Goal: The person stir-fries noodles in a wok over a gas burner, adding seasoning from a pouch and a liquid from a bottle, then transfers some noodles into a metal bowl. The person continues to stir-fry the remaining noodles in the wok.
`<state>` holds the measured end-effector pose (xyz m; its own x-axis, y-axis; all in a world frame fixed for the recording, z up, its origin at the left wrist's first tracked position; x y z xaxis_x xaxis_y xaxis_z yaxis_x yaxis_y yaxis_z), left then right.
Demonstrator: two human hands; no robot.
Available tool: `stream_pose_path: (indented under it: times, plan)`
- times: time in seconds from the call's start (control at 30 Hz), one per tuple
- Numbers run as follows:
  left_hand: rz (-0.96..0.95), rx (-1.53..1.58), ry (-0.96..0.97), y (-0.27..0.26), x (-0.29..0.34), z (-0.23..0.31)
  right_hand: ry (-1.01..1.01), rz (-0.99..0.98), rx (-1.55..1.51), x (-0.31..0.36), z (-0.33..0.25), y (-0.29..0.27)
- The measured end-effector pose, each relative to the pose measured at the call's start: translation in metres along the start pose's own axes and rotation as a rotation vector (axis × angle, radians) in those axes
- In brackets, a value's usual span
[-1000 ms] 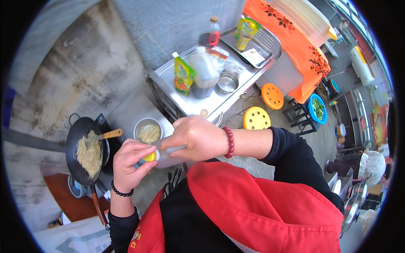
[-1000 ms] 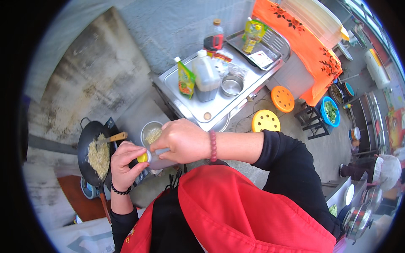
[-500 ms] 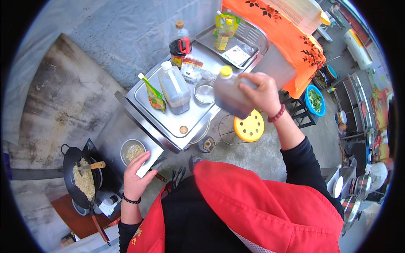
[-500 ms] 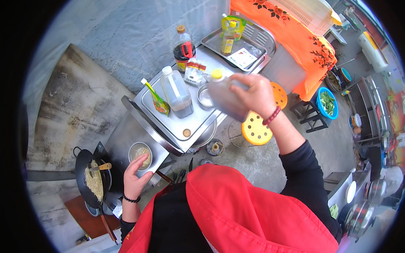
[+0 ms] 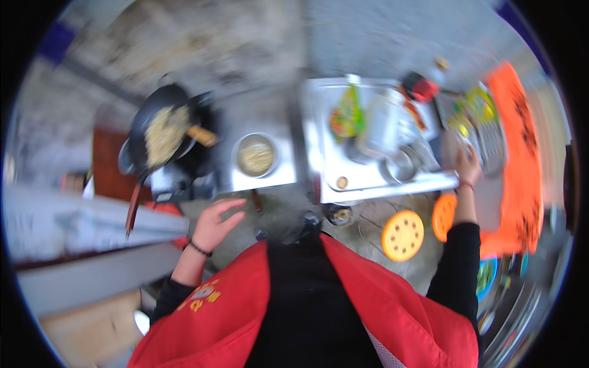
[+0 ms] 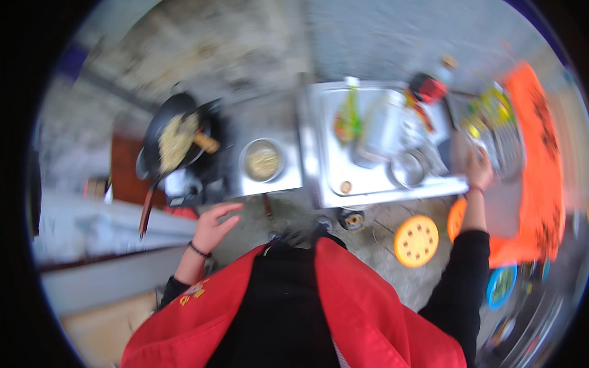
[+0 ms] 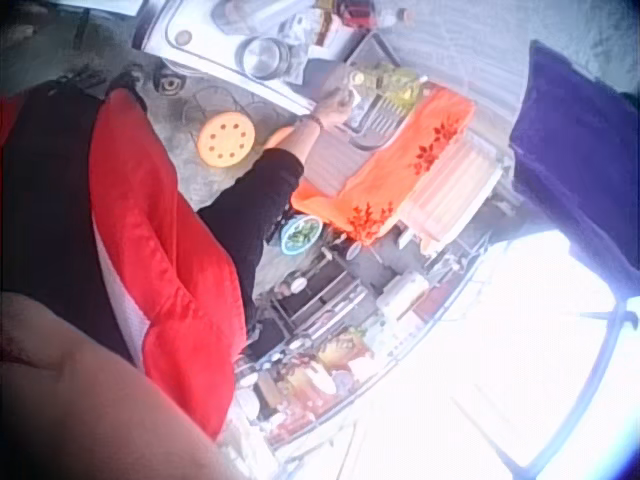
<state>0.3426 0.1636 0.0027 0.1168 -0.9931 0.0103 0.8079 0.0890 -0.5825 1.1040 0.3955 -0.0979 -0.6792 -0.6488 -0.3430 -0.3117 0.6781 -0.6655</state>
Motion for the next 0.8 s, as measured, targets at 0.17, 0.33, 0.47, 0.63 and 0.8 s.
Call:
stream_pose_path:
  times: [0.17,0.33,0.47,0.63,0.8]
  plan:
    - [0.131,-0.057,-0.111,-0.03,0.025,-0.022,-0.092,-0.151,-0.053,-0.026,0.009,0.014]
    - [0.44,-0.423,-0.033,-0.094,0.055,-0.048,-0.55,0.023,-0.003,0.026,-0.173,-0.047]
    - [0.717,-0.793,-0.012,-0.183,0.073,-0.095,-0.899,-0.232,-0.476,0.184,-0.365,-0.061]
    - [0.719,-1.165,-0.414,-0.264,0.079,-0.177,-1.474,-0.776,-0.591,0.398,-0.506,0.007]
    - [0.481,-0.883,-0.679,-0.287,0.071,-0.224,-1.42,-0.902,-0.404,0.477,-0.556,0.142]
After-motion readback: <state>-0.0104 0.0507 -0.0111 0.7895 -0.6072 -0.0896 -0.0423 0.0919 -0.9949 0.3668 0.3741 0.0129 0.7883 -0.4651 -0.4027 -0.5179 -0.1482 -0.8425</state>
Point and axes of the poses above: each hand's wrist, its own x-axis away from the middle knuckle, its own y-axis out of the palm, z = x × y, the point moved 6 cm from there along -x, towards the middle knuckle, and after that the axes turned 13 degrees about z, right-handed, at the moved point
